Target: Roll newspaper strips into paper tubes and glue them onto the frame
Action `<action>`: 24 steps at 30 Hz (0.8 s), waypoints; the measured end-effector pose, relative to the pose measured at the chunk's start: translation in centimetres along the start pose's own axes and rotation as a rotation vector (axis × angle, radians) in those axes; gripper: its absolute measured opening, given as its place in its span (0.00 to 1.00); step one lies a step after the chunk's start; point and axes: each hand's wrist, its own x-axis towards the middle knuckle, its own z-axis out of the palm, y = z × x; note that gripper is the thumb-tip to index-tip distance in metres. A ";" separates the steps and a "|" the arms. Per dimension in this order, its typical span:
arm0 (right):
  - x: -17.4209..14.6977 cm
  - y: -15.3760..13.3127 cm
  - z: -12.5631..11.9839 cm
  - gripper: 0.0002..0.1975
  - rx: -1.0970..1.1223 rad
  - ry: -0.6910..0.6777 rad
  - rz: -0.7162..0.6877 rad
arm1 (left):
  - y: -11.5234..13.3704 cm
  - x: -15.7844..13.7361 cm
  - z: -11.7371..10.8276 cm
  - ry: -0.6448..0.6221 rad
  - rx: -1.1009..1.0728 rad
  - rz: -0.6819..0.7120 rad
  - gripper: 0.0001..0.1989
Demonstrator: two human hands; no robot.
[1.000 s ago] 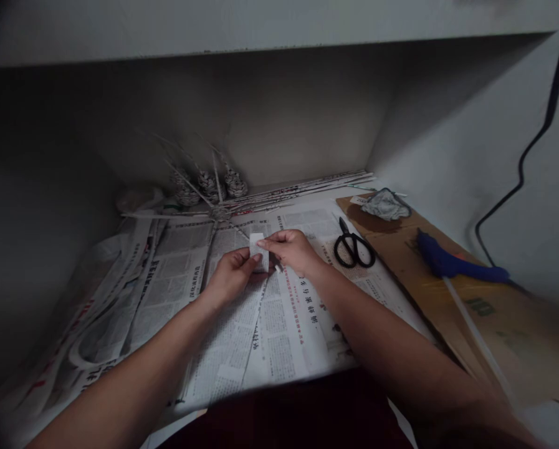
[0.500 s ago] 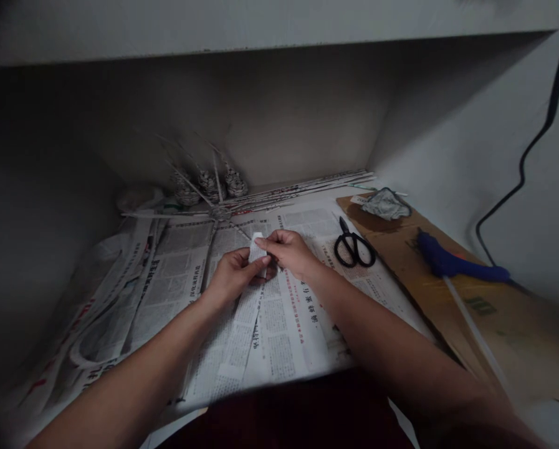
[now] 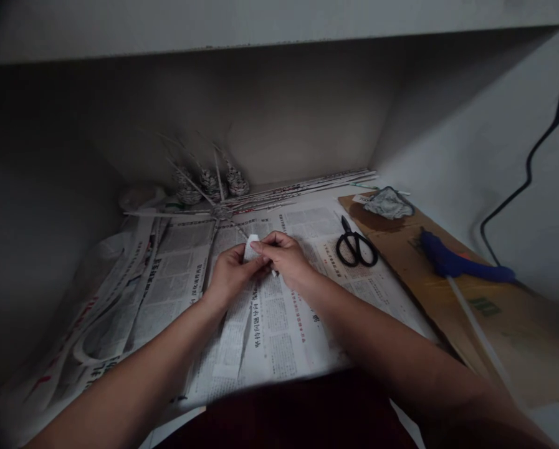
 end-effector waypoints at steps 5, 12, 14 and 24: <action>-0.1 -0.2 -0.1 0.15 0.018 -0.033 0.005 | 0.0 -0.1 0.1 -0.060 -0.095 0.009 0.16; 0.4 -1.7 -1.1 0.16 -0.107 -0.164 0.092 | 0.4 -0.1 -0.1 -0.109 -0.174 -0.050 0.16; 0.4 -2.1 -1.3 0.14 -0.137 -0.173 0.097 | 0.5 -0.1 -0.1 -0.113 -0.170 -0.057 0.16; 0.7 -1.2 -1.2 0.15 -0.103 -0.081 0.085 | -0.1 0.1 -0.1 -0.174 -0.145 -0.041 0.17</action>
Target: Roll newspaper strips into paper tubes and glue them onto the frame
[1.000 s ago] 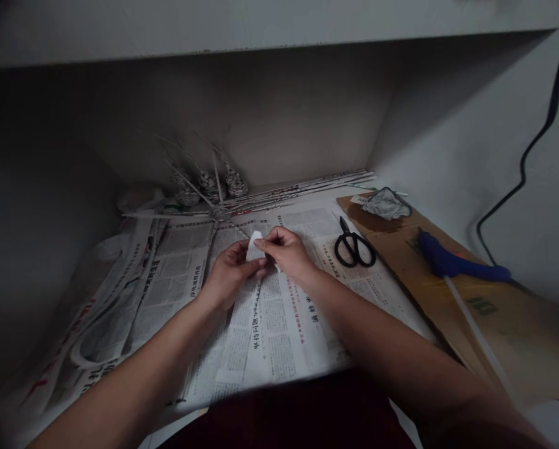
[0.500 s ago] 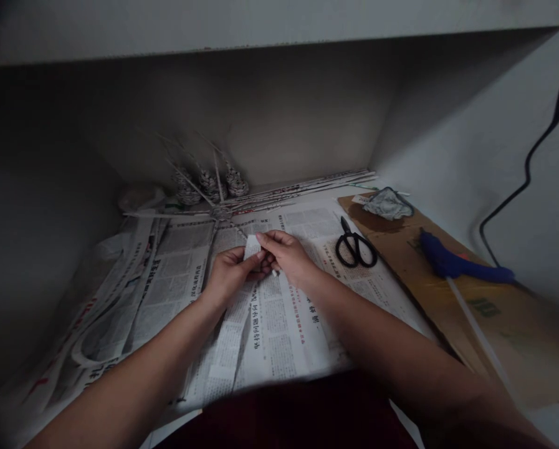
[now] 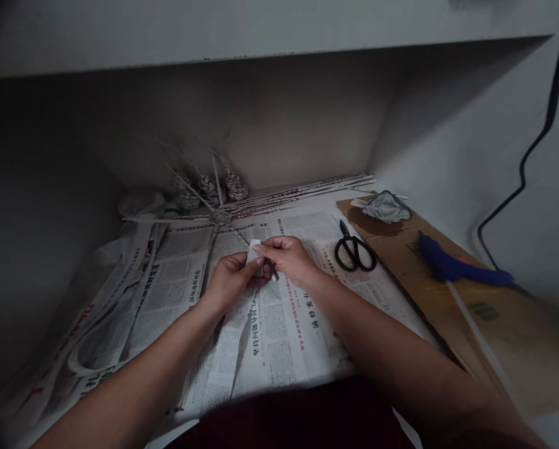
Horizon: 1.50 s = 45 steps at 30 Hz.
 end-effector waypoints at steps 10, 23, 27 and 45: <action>-0.3 0.0 0.5 0.17 0.004 -0.019 -0.025 | -0.1 0.0 0.1 0.032 0.018 -0.006 0.16; -0.4 -0.3 -0.2 0.17 -0.084 -0.093 -0.025 | 0.5 -0.3 0.3 -0.095 0.036 0.002 0.15; -0.6 -0.5 -0.2 0.18 -0.086 -0.127 -0.040 | 0.5 -0.4 0.3 -0.115 0.012 -0.026 0.16; -0.8 -1.0 -0.4 0.18 -0.097 -0.183 0.031 | 0.7 -0.8 0.8 -0.141 -0.030 -0.121 0.16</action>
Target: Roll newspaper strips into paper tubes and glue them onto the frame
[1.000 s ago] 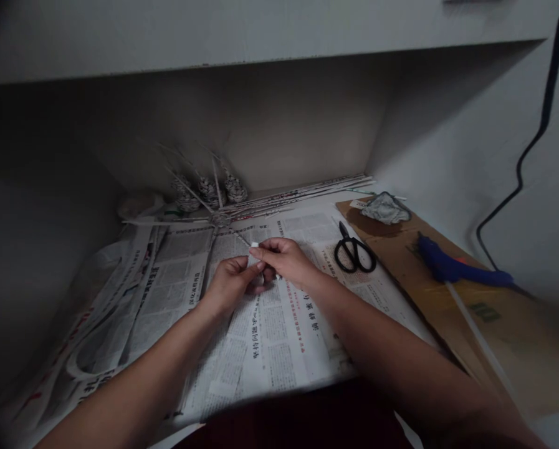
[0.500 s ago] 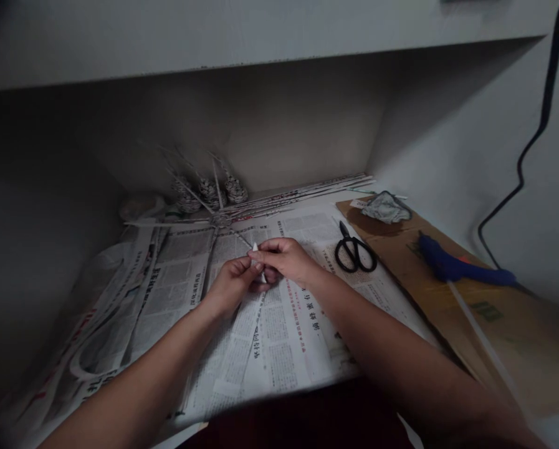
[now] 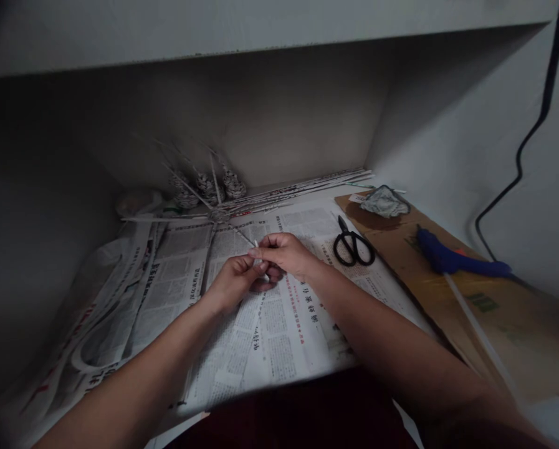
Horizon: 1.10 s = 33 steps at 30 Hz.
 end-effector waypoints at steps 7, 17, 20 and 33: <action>-0.1 -0.3 -0.3 0.18 -0.047 0.013 0.015 | -0.2 0.0 0.1 -0.035 0.014 0.012 0.16; -0.2 -0.5 -0.3 0.18 -0.083 0.082 0.011 | 0.3 -0.6 0.2 -0.151 0.042 -0.100 0.14; -0.1 -0.6 -0.4 0.17 -0.081 0.080 0.012 | 0.3 -0.6 0.1 -0.148 0.094 -0.125 0.15; 0.2 -0.2 -0.7 0.18 -0.073 0.105 -0.008 | 0.0 -0.5 0.3 -0.007 0.095 -0.008 0.16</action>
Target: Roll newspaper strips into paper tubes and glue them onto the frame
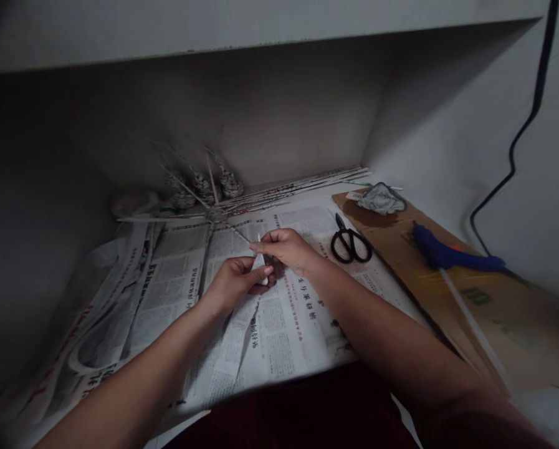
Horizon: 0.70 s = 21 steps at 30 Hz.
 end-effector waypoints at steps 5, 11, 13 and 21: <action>-0.1 -0.2 -0.1 0.17 0.015 -0.018 0.046 | 0.1 -0.1 0.1 -0.003 0.044 -0.010 0.16; -0.2 -0.3 -0.7 0.15 -0.028 -0.200 0.055 | 0.1 0.0 0.0 0.001 -0.067 -0.009 0.16; -0.1 -0.1 -0.5 0.14 -0.020 -0.137 0.054 | 0.0 0.0 0.1 -0.014 -0.071 -0.012 0.15; -0.3 -0.3 -0.1 0.17 0.009 -0.049 0.059 | 0.2 -0.2 0.1 -0.049 -0.064 -0.025 0.15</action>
